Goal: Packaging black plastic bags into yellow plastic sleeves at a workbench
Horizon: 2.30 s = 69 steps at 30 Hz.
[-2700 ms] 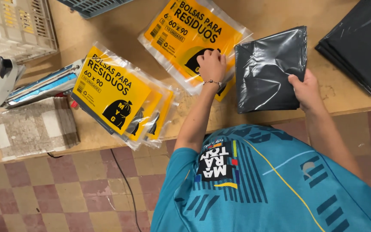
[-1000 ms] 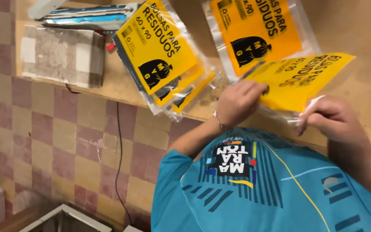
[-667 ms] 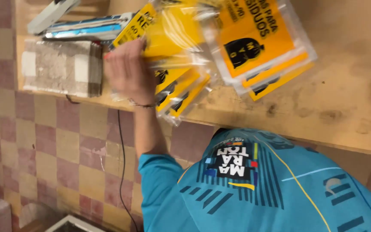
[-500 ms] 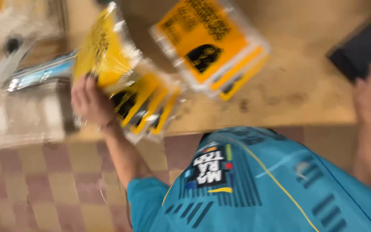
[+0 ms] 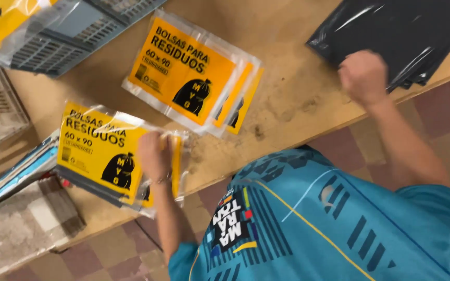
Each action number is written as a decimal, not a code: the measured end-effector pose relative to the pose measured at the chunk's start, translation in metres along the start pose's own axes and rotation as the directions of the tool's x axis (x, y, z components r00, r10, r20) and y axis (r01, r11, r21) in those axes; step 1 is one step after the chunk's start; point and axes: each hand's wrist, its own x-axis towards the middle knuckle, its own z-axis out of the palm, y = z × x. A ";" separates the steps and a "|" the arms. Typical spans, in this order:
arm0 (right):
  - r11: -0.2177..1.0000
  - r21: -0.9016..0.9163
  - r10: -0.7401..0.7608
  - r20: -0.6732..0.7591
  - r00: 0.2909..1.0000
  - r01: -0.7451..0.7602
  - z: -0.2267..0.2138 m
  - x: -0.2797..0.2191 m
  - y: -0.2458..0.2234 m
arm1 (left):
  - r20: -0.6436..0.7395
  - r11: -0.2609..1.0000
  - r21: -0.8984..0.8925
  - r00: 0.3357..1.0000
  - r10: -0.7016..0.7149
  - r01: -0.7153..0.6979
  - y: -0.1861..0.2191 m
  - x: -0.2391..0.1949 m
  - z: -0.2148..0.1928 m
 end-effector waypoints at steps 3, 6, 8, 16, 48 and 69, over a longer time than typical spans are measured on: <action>0.975 0.211 -0.076 0.010 0.997 0.072 0.015 -0.023 -0.087 | 0.064 0.978 -0.176 0.990 0.128 -0.115 0.035 0.035 0.057; 0.901 0.433 -0.129 0.215 0.968 0.024 0.003 -0.025 -0.142 | 0.219 0.981 -0.166 0.966 0.134 -0.098 0.050 0.072 0.119; 0.858 0.510 -0.160 0.376 0.913 -0.060 -0.001 -0.023 -0.151 | 0.369 0.993 -0.118 0.928 0.061 -0.018 0.053 0.087 0.145; 0.946 -0.025 0.274 0.597 0.754 -0.324 -0.018 0.022 -0.078 | 0.388 0.957 -0.255 0.921 -0.028 0.136 0.042 0.108 0.187; -0.206 0.505 0.230 0.858 0.460 -0.838 -0.016 0.026 -0.107 | -0.119 0.963 -0.244 0.982 -0.147 0.115 0.119 0.081 0.175; 0.317 0.624 0.149 0.711 0.687 -0.714 0.095 0.134 -0.187 | -0.421 0.925 -0.198 0.880 0.220 -0.326 0.100 0.073 0.151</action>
